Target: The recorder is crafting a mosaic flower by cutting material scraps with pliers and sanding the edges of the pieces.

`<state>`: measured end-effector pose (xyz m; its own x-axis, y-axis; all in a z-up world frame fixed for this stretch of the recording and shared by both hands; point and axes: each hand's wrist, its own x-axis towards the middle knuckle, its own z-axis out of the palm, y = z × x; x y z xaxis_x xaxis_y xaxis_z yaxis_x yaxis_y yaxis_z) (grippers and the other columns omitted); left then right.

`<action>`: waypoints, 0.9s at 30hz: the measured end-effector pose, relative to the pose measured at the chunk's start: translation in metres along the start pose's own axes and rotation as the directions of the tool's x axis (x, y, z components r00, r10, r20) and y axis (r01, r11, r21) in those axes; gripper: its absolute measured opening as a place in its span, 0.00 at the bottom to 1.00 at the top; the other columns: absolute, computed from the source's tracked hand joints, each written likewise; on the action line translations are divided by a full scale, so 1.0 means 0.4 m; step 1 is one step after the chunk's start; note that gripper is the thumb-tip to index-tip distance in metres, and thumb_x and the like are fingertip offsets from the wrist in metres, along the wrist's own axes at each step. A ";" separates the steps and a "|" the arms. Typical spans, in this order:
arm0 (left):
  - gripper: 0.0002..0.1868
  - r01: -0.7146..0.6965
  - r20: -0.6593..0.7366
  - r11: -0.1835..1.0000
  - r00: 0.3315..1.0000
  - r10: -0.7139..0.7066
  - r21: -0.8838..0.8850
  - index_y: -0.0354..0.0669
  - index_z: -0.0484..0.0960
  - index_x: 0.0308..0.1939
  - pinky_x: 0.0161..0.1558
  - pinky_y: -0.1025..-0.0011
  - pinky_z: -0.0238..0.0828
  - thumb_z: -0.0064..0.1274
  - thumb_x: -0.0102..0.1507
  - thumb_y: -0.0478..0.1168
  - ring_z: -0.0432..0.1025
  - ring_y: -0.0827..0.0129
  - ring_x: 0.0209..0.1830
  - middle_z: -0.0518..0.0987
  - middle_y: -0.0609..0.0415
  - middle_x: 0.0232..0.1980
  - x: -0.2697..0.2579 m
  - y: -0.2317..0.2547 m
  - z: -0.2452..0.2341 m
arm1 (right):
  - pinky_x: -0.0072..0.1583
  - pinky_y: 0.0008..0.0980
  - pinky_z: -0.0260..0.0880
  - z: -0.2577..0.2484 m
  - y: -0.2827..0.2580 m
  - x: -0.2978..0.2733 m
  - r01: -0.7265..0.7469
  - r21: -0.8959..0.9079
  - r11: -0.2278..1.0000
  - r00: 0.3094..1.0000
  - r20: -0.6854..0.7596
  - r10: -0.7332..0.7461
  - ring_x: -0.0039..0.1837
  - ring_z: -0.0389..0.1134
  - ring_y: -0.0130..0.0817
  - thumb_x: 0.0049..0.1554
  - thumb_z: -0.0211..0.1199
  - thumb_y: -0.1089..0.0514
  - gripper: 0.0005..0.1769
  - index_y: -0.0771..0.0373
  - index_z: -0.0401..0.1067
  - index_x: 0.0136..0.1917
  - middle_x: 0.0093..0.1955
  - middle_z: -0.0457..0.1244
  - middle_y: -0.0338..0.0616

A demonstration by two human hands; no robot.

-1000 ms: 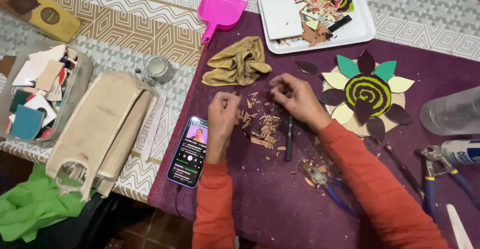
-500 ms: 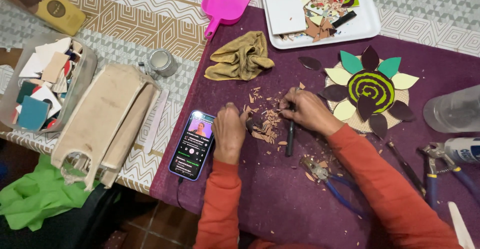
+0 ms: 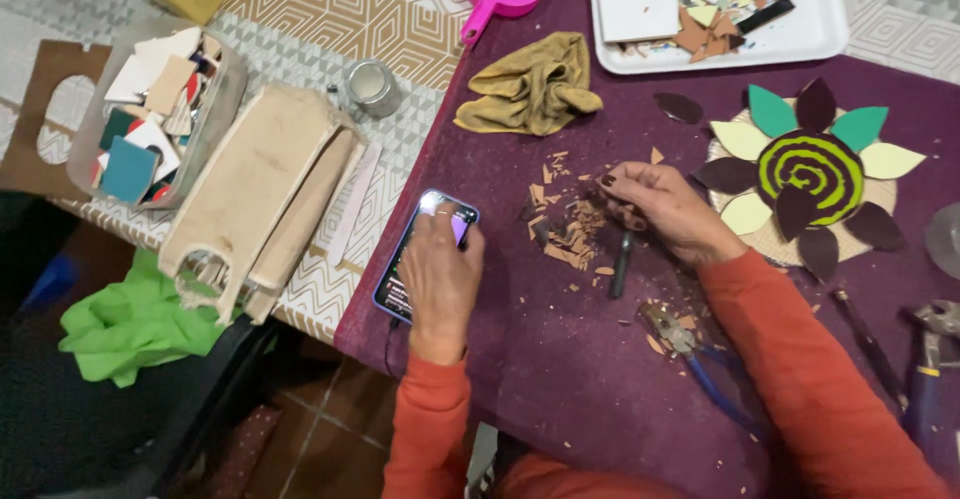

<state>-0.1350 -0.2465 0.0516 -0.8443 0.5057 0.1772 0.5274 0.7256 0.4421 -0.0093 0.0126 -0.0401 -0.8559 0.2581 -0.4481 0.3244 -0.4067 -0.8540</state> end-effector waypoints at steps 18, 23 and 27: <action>0.36 0.052 0.000 0.974 0.999 -0.053 0.220 0.28 0.77 0.41 0.31 0.50 0.73 0.74 0.44 0.54 0.76 0.42 0.31 0.78 0.36 0.34 -0.031 -0.134 0.017 | 0.42 0.21 0.61 0.060 -0.003 -0.013 0.102 -0.334 0.937 0.991 -0.048 -0.125 0.40 0.60 0.17 0.63 0.59 0.58 0.09 0.66 0.77 0.49 0.39 0.66 0.30; 0.31 0.021 -0.026 0.974 1.000 -0.016 0.225 0.30 0.78 0.35 0.33 0.50 0.74 0.73 0.45 0.53 0.76 0.42 0.31 0.79 0.36 0.34 -0.017 -0.132 0.036 | 0.44 0.22 0.64 0.053 0.007 -0.005 0.222 -0.415 0.882 0.965 -0.036 -0.259 0.42 0.63 0.17 0.60 0.59 0.59 0.11 0.66 0.76 0.53 0.40 0.67 0.29; 0.30 0.027 0.004 0.969 1.000 -0.029 0.246 0.30 0.79 0.33 0.34 0.50 0.74 0.73 0.44 0.54 0.76 0.42 0.31 0.79 0.36 0.34 -0.010 -0.136 0.029 | 0.40 0.29 0.65 0.103 -0.023 -0.027 0.300 -0.743 0.598 0.912 0.041 -0.407 0.35 0.62 0.25 0.55 0.65 0.60 0.13 0.65 0.78 0.53 0.31 0.64 0.39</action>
<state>-0.1591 -0.2827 0.0168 -0.8588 0.4865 0.1607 0.5115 0.8315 0.2165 -0.0195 -0.0225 -0.0166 -0.9294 0.3655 -0.0502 0.2365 0.4857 -0.8415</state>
